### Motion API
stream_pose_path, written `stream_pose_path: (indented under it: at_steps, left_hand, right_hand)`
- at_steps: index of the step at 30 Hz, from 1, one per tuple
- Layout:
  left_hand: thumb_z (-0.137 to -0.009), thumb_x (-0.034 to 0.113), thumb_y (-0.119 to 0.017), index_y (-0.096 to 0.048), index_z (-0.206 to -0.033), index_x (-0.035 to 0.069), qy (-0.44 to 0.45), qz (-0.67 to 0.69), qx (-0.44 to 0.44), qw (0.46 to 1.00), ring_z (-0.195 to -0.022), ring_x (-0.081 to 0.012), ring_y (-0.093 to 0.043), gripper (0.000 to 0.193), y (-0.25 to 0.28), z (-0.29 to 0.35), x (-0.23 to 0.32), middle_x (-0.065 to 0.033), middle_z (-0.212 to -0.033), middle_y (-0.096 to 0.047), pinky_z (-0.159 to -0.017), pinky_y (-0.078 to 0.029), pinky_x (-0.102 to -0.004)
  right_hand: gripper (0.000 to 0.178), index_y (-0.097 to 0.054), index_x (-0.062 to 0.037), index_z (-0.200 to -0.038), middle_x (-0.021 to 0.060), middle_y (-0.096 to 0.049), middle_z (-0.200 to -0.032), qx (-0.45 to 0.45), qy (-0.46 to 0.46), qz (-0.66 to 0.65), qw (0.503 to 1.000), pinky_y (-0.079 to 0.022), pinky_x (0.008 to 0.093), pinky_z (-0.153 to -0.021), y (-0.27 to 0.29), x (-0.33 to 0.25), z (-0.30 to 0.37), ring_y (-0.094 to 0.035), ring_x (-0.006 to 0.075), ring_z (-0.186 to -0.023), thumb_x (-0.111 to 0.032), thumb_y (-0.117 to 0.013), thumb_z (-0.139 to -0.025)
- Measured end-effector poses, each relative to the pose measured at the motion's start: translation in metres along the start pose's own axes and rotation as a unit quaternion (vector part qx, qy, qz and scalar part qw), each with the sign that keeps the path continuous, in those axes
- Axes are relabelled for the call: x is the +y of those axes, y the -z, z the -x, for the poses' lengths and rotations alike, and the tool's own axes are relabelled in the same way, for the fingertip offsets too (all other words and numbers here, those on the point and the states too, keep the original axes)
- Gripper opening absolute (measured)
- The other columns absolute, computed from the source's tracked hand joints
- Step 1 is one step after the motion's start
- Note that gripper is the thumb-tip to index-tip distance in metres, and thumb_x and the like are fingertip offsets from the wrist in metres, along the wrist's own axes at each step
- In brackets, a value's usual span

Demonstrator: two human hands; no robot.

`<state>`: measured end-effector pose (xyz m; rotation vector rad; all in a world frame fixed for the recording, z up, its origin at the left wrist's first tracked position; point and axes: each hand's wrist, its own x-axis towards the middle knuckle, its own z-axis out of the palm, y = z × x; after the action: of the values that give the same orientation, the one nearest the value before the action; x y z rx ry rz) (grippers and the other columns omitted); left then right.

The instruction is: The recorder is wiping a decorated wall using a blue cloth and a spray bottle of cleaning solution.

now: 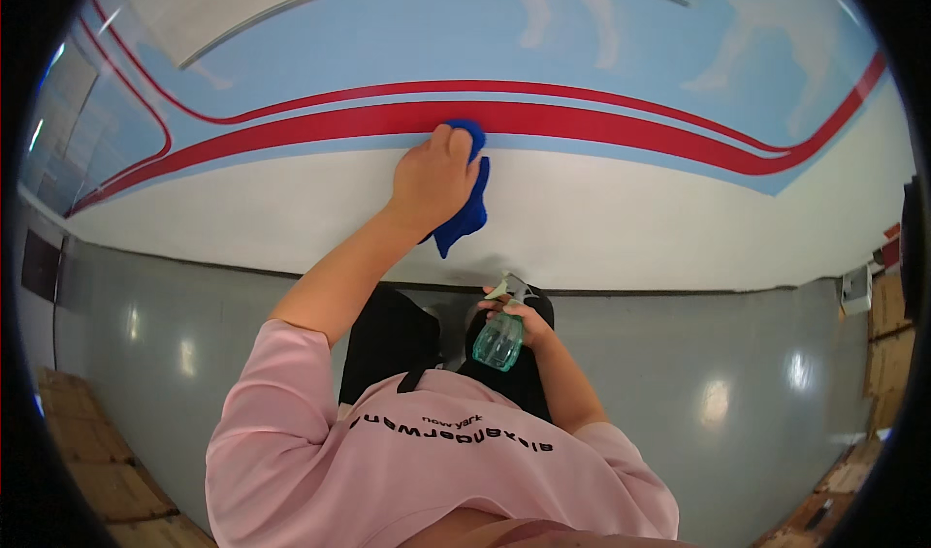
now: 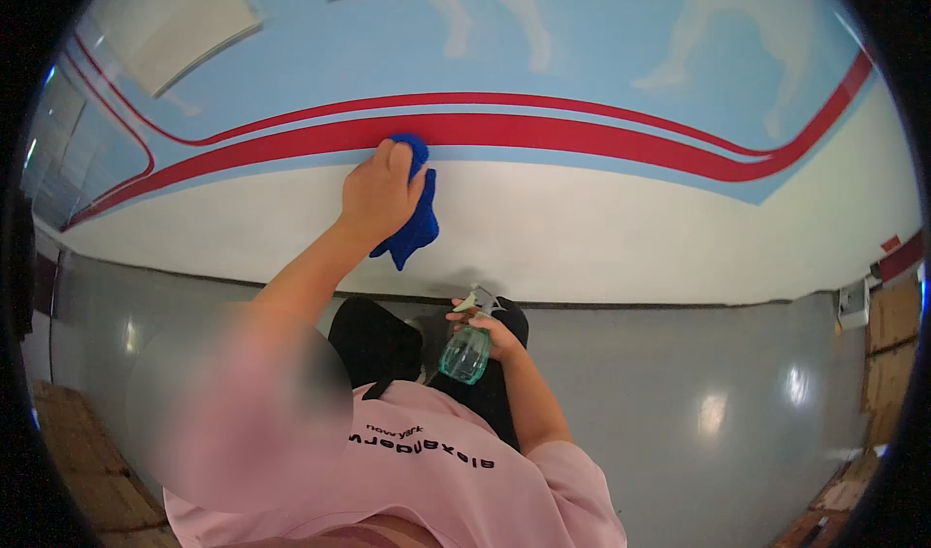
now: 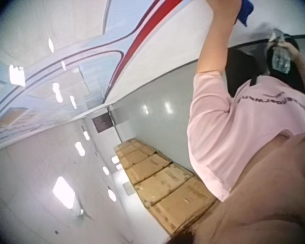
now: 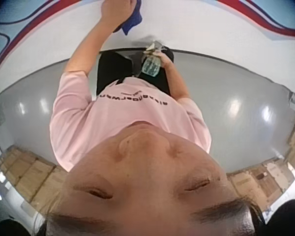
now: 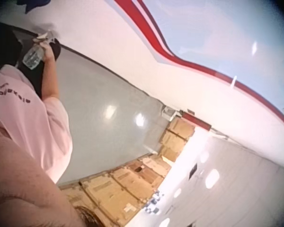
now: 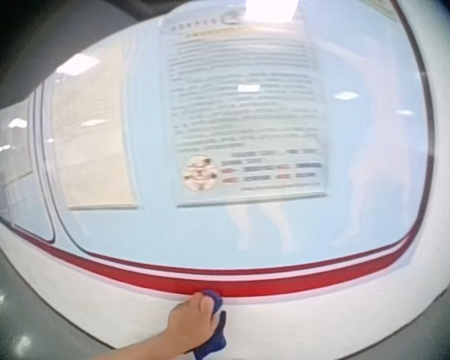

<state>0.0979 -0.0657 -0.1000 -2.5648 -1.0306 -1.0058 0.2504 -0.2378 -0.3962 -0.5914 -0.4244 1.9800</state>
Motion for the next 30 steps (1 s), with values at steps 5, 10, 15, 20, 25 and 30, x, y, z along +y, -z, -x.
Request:
stream_pose_path:
  at_steps: [5, 10, 15, 20, 25, 30]
  left_hand:
    - [-0.083, 0.026, -0.064, -0.05, -0.098, 0.006, -0.072, 0.008, -0.052, 0.996, -0.068, -0.0296, -0.062, 0.028, -0.026, -0.03, 0.058, -0.0114, -0.09, -0.053, -0.059, -0.051, -0.0394]
    - [-0.077, 0.02, -0.065, -0.05, -0.086, 0.008, -0.181, -0.002, 0.009, 0.983, -0.063, -0.0206, -0.063, 0.022, -0.057, -0.055, 0.104, -0.0073, -0.079, -0.053, -0.056, -0.05, -0.0317]
    - [-0.078, 0.015, -0.06, -0.051, -0.087, 0.008, -0.22, 0.023, 0.011, 0.975, -0.059, -0.0221, -0.062, 0.014, -0.081, -0.077, 0.148, -0.0081, -0.078, -0.053, -0.055, -0.051, -0.0326]
    - [-0.078, 0.013, -0.06, -0.053, -0.088, 0.006, -0.256, 0.052, -0.014, 0.965, -0.062, -0.0237, -0.064, 0.013, -0.103, -0.092, 0.187, -0.0111, -0.079, -0.056, -0.053, -0.052, -0.0342]
    - [-0.087, 0.02, -0.057, -0.052, -0.094, 0.005, -0.166, 0.258, -0.19, 0.933, -0.083, -0.0351, -0.063, 0.017, -0.069, -0.079, 0.187, -0.0144, -0.092, -0.06, -0.073, -0.051, -0.0448]
    - [-0.088, 0.027, -0.058, -0.051, -0.117, 0.004, -0.125, 0.336, -0.22, 0.907, -0.101, -0.0375, -0.058, 0.038, -0.011, -0.056, 0.141, -0.0163, -0.111, -0.06, -0.085, -0.047, -0.0446]
  right_hand:
    - [0.075, -0.035, -0.0061, -0.142, 0.0115, -0.056, -0.124, -0.009, -0.003, -0.004, 1.0, -0.048, 0.0364, -0.091, -0.003, 0.001, 0.001, -0.057, 0.0193, -0.101, -0.022, -0.065, -0.076]
    - [0.074, -0.034, -0.0066, -0.143, 0.0113, -0.054, -0.127, -0.027, 0.007, 0.0, 1.0, -0.046, 0.0347, -0.092, 0.006, 0.005, 0.001, -0.054, 0.0185, -0.102, -0.023, -0.063, -0.077]
    - [0.07, -0.035, -0.0073, -0.143, 0.0101, -0.055, -0.127, -0.032, 0.013, -0.008, 0.999, -0.047, 0.0354, -0.092, 0.01, 0.0, 0.0, -0.055, 0.0187, -0.102, -0.021, -0.061, -0.079]
    - [0.069, -0.035, -0.0088, -0.143, 0.0099, -0.055, -0.127, -0.028, -0.005, -0.009, 1.0, -0.047, 0.0356, -0.091, 0.008, -0.004, -0.004, -0.055, 0.0184, -0.102, -0.019, -0.06, -0.08]
    - [0.07, -0.034, -0.0083, -0.144, 0.0108, -0.055, -0.127, -0.01, 0.008, -0.015, 1.0, -0.048, 0.0369, -0.092, 0.008, 0.005, 0.002, -0.056, 0.0187, -0.102, -0.019, -0.061, -0.08]
    - [0.069, -0.034, -0.0075, -0.143, 0.0108, -0.055, -0.127, -0.02, 0.013, -0.021, 0.999, -0.047, 0.0366, -0.093, 0.01, -0.003, -0.004, -0.056, 0.0188, -0.102, -0.018, -0.059, -0.08]
